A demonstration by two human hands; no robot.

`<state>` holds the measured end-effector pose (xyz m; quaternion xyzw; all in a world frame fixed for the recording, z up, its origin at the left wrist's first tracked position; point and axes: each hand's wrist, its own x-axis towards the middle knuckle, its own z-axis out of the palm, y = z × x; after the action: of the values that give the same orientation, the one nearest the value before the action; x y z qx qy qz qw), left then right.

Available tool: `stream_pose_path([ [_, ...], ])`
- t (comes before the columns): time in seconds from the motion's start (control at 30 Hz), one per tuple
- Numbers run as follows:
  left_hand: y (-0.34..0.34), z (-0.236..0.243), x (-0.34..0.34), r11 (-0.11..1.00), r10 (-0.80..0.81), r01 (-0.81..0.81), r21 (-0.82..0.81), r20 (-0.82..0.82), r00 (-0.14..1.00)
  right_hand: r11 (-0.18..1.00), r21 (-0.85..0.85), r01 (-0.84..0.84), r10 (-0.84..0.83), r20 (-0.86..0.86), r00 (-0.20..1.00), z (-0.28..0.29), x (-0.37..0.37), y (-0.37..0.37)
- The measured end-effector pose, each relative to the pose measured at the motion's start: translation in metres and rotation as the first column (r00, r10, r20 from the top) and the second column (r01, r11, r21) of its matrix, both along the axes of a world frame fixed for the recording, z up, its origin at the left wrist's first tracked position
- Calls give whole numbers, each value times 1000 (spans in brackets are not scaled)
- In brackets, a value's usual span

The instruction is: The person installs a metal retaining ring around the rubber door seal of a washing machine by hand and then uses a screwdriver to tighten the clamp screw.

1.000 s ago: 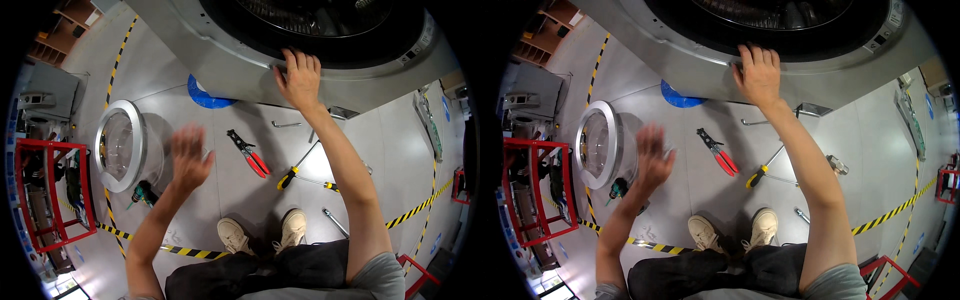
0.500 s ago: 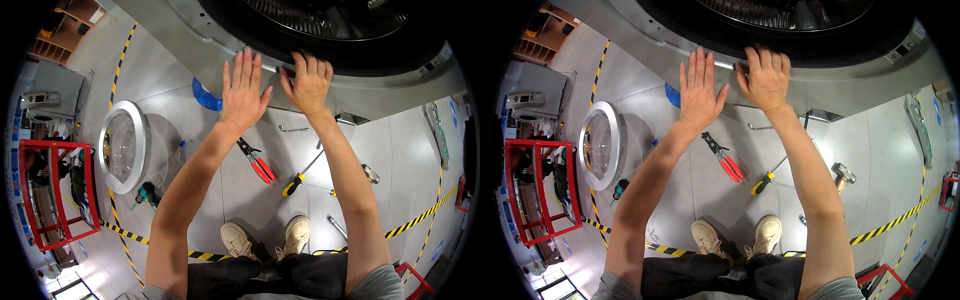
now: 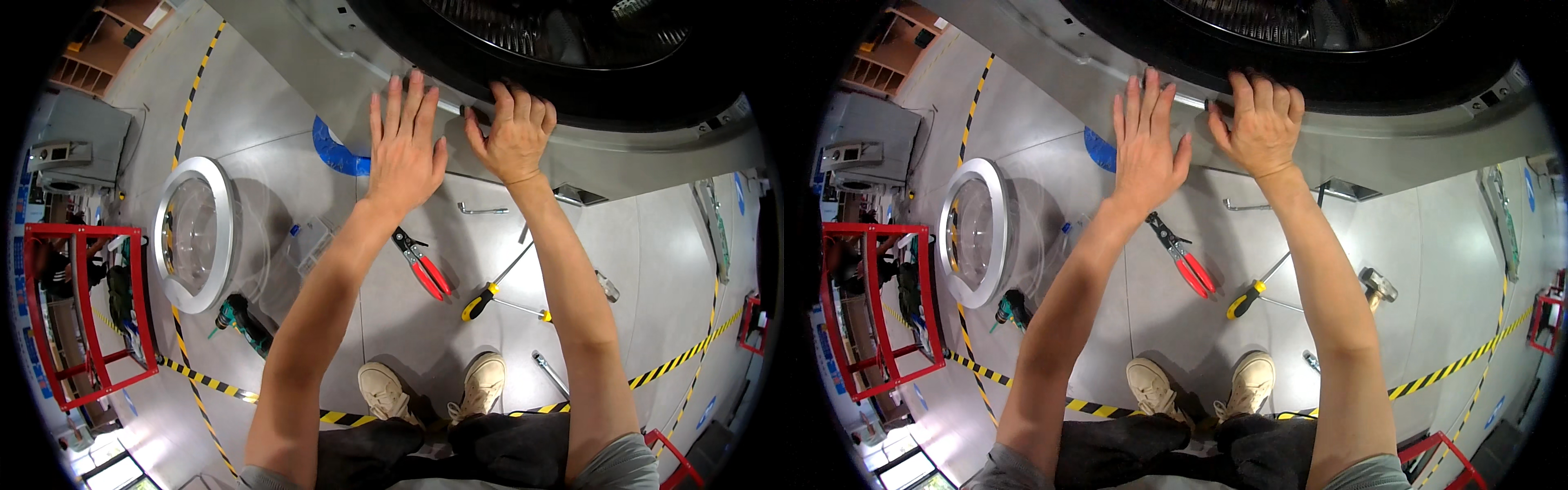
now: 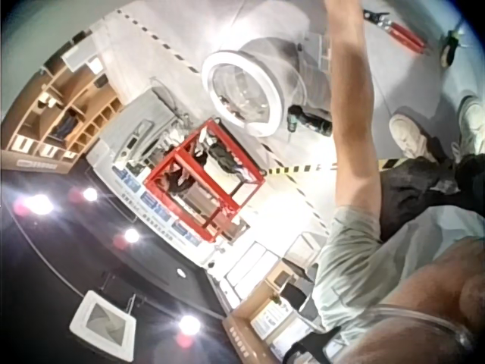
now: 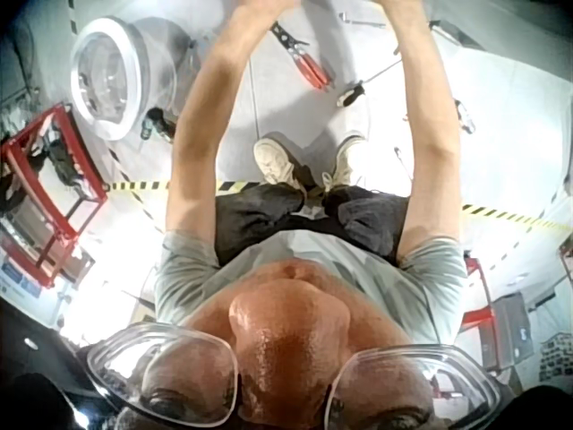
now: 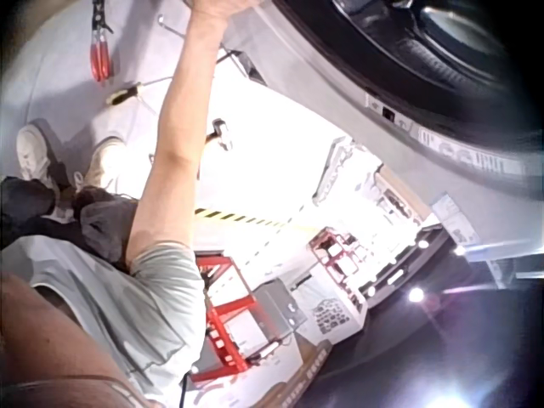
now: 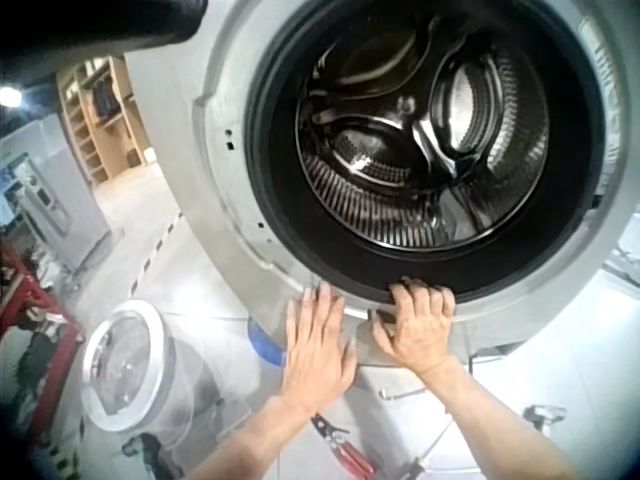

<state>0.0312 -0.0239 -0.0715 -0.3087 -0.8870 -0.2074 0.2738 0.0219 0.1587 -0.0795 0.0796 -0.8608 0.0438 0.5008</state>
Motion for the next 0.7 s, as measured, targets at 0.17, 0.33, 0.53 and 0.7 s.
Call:
stream_pose_path([
  [0.17,-3,-3,20,993,60,-63,99,33,998,1000,-4,-4,4,-24,1000,5,0,-1],
  [0.33,-17,-21,36,992,104,-109,70,72,992,1000,22,-10,10,12,1000,3,5,2],
  [0.53,-11,-4,24,963,152,-149,224,7,988,996,-50,-70,75,87,993,7,7,3],
  [0.7,10,27,6,751,-14,-209,626,331,943,995,-64,-75,81,87,993,14,12,2],
])
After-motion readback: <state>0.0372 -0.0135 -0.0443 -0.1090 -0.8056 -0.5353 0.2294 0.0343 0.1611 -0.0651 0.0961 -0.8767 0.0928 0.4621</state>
